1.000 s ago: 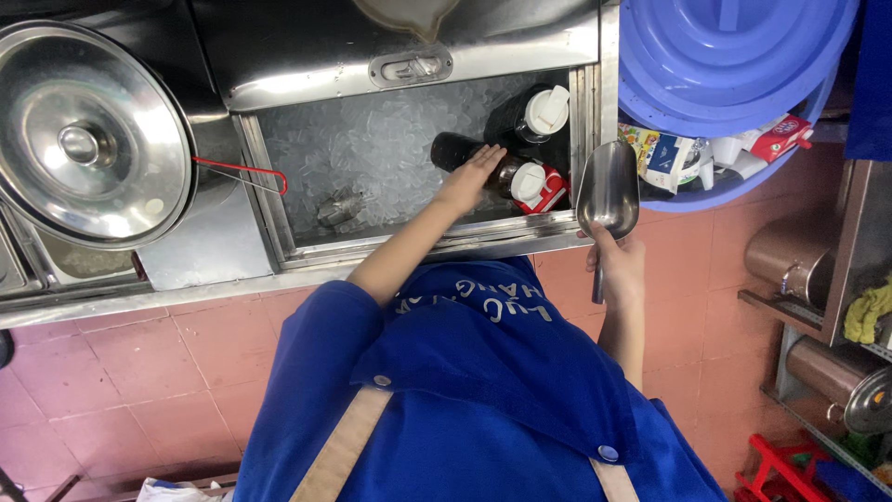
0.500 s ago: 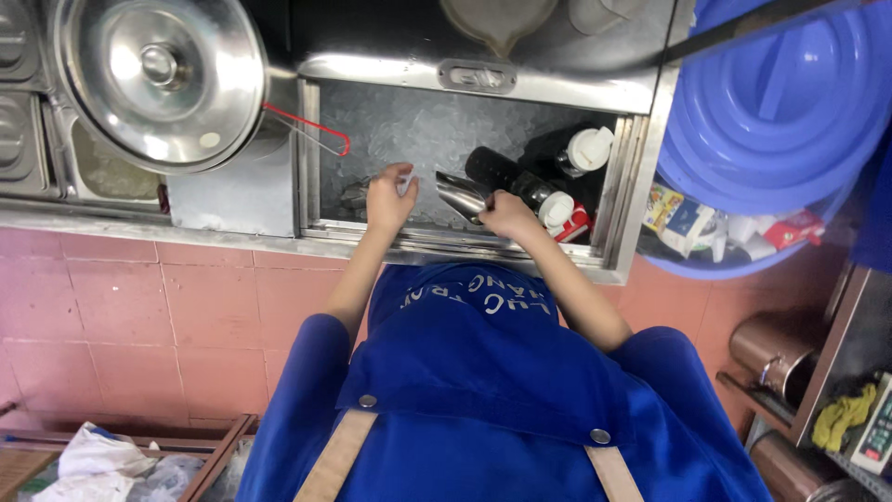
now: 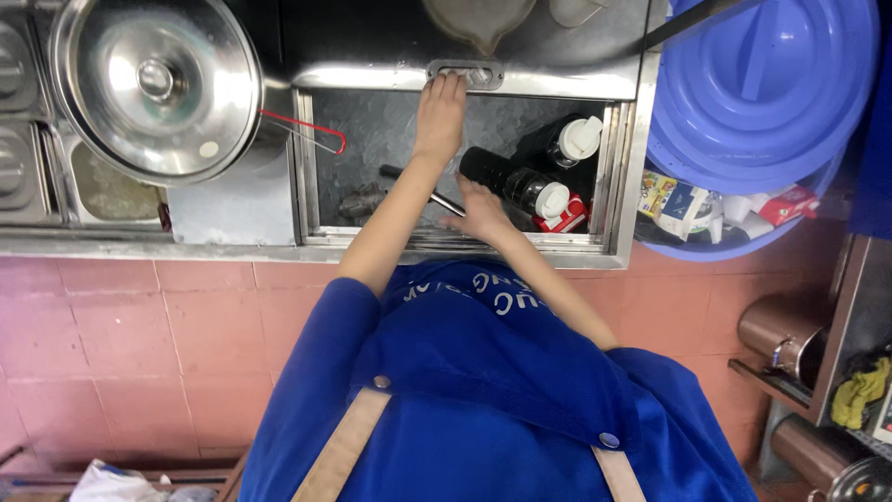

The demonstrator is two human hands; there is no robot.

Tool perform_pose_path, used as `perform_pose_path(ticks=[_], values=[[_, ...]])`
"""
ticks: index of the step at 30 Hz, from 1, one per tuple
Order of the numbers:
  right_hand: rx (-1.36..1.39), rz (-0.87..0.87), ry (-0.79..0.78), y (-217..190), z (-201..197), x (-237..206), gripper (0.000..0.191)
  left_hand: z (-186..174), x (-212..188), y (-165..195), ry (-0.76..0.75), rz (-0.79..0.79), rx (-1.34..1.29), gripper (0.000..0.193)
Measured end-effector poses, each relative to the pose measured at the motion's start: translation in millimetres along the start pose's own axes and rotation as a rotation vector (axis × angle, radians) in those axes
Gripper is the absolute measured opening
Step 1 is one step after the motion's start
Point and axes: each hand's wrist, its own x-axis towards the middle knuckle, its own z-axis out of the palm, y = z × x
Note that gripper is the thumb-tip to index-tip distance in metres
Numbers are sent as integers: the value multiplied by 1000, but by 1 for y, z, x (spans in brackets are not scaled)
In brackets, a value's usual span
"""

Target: The person cleans a white cloth in a sink, then moves to a counter to handle a yellow container. They scoop ice from a freezer into a pitcher, rinse the pitcher, and wash a green cloth in the sink. Finally, they pour a white powder from a bag into a container.

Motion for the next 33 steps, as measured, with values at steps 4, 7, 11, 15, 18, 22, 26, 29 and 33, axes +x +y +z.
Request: perform_pose_path(ticks=[4, 7, 11, 15, 18, 22, 26, 29, 33], values=[[125, 196, 137, -10, -43, -24, 39, -13, -12, 2, -63, -14, -119, 42], [137, 266, 327, -21, -73, -46, 21, -24, -36, 11, -90, -3, -168, 32], [91, 245, 545, -39, -92, -77, 7, -35, -80, 25, 21, 116, -103, 26], [82, 261, 722, -53, -90, -101, 6, -45, -117, 35, -75, 117, -185, 14], [72, 283, 773, -58, -84, -112, 5, -51, -140, 42, -130, 122, -214, 6], [62, 300, 797, -55, -81, -119, 6, -56, -167, 52, -153, 165, -220, 8], [53, 294, 799, -50, -80, -126, 5, -59, -188, 61, -206, 199, -195, 12], [35, 272, 794, -48, -77, -130, 5, -58, -190, 63, -188, 167, -228, 13], [120, 296, 705, -47, -71, -130, 3, -57, -181, 61, -229, 114, -167, 13]])
